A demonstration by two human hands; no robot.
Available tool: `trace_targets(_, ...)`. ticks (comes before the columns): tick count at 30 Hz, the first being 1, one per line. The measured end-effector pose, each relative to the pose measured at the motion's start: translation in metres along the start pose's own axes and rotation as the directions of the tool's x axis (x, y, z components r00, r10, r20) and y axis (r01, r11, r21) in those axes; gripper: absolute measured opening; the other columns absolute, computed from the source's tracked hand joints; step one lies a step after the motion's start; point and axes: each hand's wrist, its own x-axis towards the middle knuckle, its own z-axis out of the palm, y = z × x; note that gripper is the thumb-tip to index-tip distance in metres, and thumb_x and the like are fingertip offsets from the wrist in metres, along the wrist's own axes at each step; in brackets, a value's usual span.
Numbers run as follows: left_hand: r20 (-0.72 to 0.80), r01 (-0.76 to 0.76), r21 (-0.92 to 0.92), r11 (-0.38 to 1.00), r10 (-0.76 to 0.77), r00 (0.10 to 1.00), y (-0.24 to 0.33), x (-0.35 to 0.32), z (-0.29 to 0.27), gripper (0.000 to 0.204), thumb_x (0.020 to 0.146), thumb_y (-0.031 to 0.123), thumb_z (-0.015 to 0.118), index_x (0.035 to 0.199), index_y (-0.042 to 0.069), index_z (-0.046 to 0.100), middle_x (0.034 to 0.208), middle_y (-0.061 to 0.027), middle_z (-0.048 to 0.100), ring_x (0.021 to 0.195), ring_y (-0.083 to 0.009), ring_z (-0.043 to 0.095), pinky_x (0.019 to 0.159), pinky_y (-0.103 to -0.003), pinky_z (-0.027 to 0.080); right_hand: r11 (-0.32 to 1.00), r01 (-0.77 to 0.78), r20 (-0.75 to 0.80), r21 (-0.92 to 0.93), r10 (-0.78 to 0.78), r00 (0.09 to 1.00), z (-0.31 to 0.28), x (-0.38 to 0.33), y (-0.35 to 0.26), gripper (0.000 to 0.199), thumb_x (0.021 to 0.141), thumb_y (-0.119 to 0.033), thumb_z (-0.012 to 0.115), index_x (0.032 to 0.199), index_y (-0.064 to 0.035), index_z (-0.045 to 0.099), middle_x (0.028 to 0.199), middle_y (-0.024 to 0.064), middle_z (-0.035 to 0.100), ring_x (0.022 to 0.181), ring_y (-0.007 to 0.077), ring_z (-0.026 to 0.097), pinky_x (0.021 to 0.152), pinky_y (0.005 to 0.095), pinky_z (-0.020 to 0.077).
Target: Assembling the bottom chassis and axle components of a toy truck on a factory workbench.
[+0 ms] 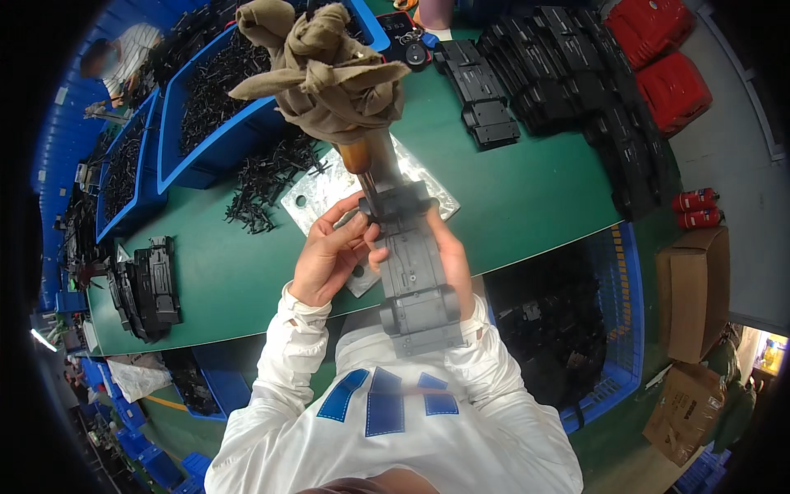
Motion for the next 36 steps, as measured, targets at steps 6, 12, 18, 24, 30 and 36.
trace_targets(6,-0.018,0.003,0.012,1.000,-0.002,1.000,0.000,-0.005,0.003,0.043,0.095,0.007,0.062,0.135,0.001,0.049,0.098,-0.0104,0.065,0.085,-0.0160,0.064,0.077,-0.037,0.061,0.999,0.012,0.003,-0.029,-0.012,1.000,-0.003,-0.001,0.002,0.049,0.102,-0.043,0.047,0.133,-0.0059,0.053,0.123,0.0172,0.059,0.107,0.0291,0.055,0.081,0.0388,0.0490)
trace_targets(12,-0.021,0.017,0.039,0.999,-0.016,1.000,-0.001,-0.006,0.001,0.045,0.094,0.006,0.064,0.135,-0.001,0.047,0.098,-0.0132,0.066,0.086,-0.0182,0.065,0.079,-0.037,0.061,0.999,0.012,0.013,-0.032,-0.012,1.000,-0.007,-0.004,0.001,0.046,0.103,-0.042,0.046,0.133,-0.0072,0.053,0.124,0.0158,0.059,0.106,0.0289,0.055,0.081,0.0384,0.0486)
trace_targets(18,-0.037,0.037,0.068,0.997,-0.034,0.999,-0.001,-0.004,0.000,0.044,0.093,0.006,0.065,0.133,-0.003,0.047,0.099,-0.0138,0.065,0.086,-0.0182,0.065,0.080,-0.037,0.061,1.000,0.000,0.026,-0.007,0.000,1.000,-0.007,-0.005,0.000,0.046,0.103,-0.041,0.046,0.132,-0.0063,0.053,0.123,0.0155,0.059,0.105,0.0289,0.055,0.081,0.0385,0.0484)
trace_targets(24,-0.114,0.045,0.110,0.993,-0.032,0.993,0.003,-0.028,0.004,0.053,0.092,0.010,0.067,0.136,-0.006,0.041,0.096,-0.0151,0.063,0.089,-0.0232,0.066,0.082,-0.042,0.060,0.999,-0.011,0.006,-0.039,0.011,1.000,-0.017,-0.008,0.010,0.052,0.101,-0.041,0.050,0.132,0.0016,0.050,0.122,0.0199,0.057,0.104,0.0288,0.055,0.081,0.0397,0.0487)
trace_targets(30,-0.092,0.068,0.055,0.996,-0.063,0.994,-0.017,-0.034,-0.002,0.053,0.089,0.012,0.072,0.135,0.000,0.048,0.106,-0.0103,0.066,0.094,-0.0188,0.069,0.087,-0.034,0.056,0.997,-0.038,0.003,0.069,0.038,0.999,-0.033,-0.020,0.011,0.056,0.100,-0.046,0.051,0.135,-0.0030,0.051,0.128,0.0145,0.056,0.108,0.0275,0.055,0.082,0.0394,0.0481)
trace_targets(36,-0.026,-0.060,0.008,0.998,0.060,0.998,-0.037,-0.064,-0.005,0.054,0.091,0.012,0.069,0.137,-0.004,0.044,0.108,-0.0128,0.065,0.096,-0.0185,0.068,0.090,-0.033,0.055,0.991,-0.119,-0.077,0.055,0.123,0.989,-0.035,-0.040,0.017,0.059,0.089,-0.034,0.071,0.134,-0.0003,0.050,0.126,0.0128,0.054,0.111,0.0235,0.053,0.082,0.0341,0.0456)
